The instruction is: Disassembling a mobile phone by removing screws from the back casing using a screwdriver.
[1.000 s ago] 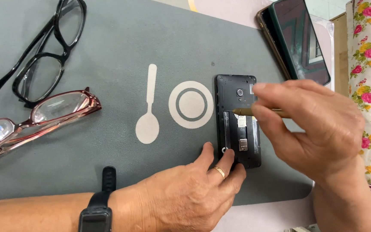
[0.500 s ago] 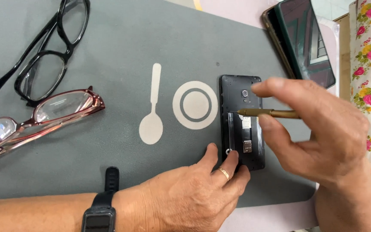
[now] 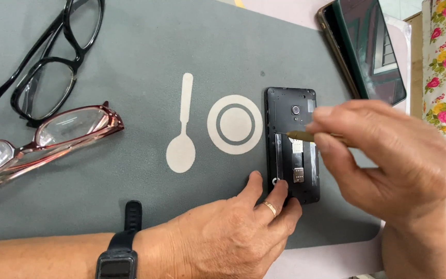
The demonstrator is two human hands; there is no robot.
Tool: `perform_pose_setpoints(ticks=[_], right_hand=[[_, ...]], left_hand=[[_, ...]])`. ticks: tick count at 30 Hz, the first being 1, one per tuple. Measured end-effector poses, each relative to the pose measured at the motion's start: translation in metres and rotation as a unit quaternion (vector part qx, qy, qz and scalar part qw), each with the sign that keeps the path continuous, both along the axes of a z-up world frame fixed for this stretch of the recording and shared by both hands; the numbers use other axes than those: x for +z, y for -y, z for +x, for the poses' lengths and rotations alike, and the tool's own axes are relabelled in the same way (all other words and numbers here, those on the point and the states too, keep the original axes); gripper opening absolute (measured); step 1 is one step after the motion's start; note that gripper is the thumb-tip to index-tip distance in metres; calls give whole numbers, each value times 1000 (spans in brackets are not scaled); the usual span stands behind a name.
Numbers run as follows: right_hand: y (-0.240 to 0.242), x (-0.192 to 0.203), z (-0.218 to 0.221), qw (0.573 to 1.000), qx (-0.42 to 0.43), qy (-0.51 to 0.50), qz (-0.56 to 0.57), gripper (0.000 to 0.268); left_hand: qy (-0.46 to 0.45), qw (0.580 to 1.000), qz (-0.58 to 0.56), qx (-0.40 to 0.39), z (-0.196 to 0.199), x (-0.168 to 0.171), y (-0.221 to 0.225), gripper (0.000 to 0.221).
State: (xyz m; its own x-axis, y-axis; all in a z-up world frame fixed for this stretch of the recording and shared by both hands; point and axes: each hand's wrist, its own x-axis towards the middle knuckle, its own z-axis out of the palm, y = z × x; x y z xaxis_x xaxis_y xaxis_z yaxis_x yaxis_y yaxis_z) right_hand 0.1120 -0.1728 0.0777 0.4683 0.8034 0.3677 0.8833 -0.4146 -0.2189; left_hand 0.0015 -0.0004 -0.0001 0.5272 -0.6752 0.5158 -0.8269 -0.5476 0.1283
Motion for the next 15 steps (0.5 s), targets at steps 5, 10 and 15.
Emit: perform_pose_setpoints(ticks=[5,10,15], right_hand=[[11,-10,6,999,-10,52,8,20],[6,-8,1,998,-21,61,7,11],[-7,2,2,999,34,-18,3,25]], left_hand=[[-1,1000,-5,3,0,-2,1,33],[-6,1000,-11,8,-1,-3,1,34],[-6,1000,-20,11,-2,-6,3,33]])
